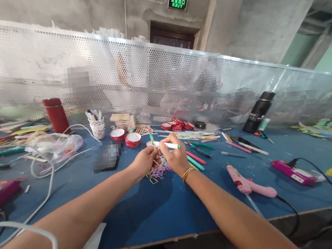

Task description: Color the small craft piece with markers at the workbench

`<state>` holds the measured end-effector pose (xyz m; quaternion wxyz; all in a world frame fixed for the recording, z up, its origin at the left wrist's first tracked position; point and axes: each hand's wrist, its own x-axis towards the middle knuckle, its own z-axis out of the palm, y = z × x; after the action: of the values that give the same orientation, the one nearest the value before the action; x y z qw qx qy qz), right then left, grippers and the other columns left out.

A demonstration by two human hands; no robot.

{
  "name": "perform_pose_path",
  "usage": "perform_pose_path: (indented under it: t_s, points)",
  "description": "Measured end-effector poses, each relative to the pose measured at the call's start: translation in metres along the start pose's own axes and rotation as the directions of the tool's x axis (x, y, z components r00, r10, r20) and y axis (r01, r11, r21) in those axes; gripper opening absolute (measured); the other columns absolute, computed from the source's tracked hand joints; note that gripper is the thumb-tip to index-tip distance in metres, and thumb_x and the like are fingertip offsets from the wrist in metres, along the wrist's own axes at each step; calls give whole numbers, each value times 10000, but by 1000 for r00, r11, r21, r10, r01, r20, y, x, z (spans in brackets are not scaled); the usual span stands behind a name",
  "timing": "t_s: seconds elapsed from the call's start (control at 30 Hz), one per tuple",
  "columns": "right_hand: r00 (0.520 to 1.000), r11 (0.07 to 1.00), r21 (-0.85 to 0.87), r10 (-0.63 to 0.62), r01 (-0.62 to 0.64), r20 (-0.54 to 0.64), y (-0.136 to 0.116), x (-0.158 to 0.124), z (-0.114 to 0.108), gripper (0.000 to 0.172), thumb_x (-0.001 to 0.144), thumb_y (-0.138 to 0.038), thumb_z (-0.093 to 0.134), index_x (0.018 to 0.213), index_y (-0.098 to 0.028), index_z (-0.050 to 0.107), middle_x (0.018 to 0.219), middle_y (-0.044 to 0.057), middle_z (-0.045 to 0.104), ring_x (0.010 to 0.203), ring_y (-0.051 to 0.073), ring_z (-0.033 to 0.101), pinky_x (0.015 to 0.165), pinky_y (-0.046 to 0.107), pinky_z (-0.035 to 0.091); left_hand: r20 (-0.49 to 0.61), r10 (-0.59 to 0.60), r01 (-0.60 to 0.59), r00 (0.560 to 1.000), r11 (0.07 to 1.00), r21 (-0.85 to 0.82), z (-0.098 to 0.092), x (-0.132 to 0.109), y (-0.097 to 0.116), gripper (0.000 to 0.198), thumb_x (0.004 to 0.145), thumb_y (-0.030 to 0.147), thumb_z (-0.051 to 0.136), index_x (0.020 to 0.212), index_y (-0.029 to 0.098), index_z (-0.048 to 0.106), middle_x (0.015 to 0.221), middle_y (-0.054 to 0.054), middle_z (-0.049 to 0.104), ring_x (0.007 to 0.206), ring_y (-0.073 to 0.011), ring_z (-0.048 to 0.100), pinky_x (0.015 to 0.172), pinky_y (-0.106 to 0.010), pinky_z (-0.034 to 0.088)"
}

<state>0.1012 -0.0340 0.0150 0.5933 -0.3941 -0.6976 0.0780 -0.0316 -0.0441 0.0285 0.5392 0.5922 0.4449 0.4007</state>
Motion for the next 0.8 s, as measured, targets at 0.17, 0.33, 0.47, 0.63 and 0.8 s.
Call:
perform_pose_path:
  t_s: [0.17,0.33,0.47,0.63,0.8]
  points:
    - [1000,1000,5,14,-14,10,0,0,1,123,854,-278,536,753,-212,513,700,-9,601,664,153,567,658,273,435,2,4,-4,1000,1000,11,-1,1,-1,215,923,300,413,764,172,479,602,22,554,393,-46,439,398,-166,263]
    - [1000,1000,1,11,-11,9,0,0,0,121,855,-277,528,756,-208,519,709,-6,608,671,151,570,669,272,437,4,6,-6,1000,1000,9,-1,1,-1,214,914,321,430,770,172,484,603,23,554,397,-44,437,404,-163,269]
    - [1000,1000,-7,11,-11,15,0,0,-1,111,847,-271,529,755,-210,519,701,-7,607,666,153,569,663,272,437,4,8,-8,1000,1000,13,-2,1,-3,213,910,320,434,769,171,489,605,21,558,403,-46,442,404,-165,268]
    - [1000,1000,-8,14,-14,5,0,0,-1,114,845,-274,523,751,-209,524,704,-5,608,665,153,567,664,274,438,-2,-2,2,1000,1000,16,-1,2,-2,210,904,324,451,764,172,486,595,24,552,395,-47,434,405,-166,271]
    - [1000,1000,-9,12,-12,13,0,1,-1,119,839,-269,531,737,-211,509,684,-11,594,657,151,558,659,271,433,3,2,-2,1000,999,42,-1,1,0,223,923,321,422,775,167,488,593,27,538,400,-43,427,405,-162,264]
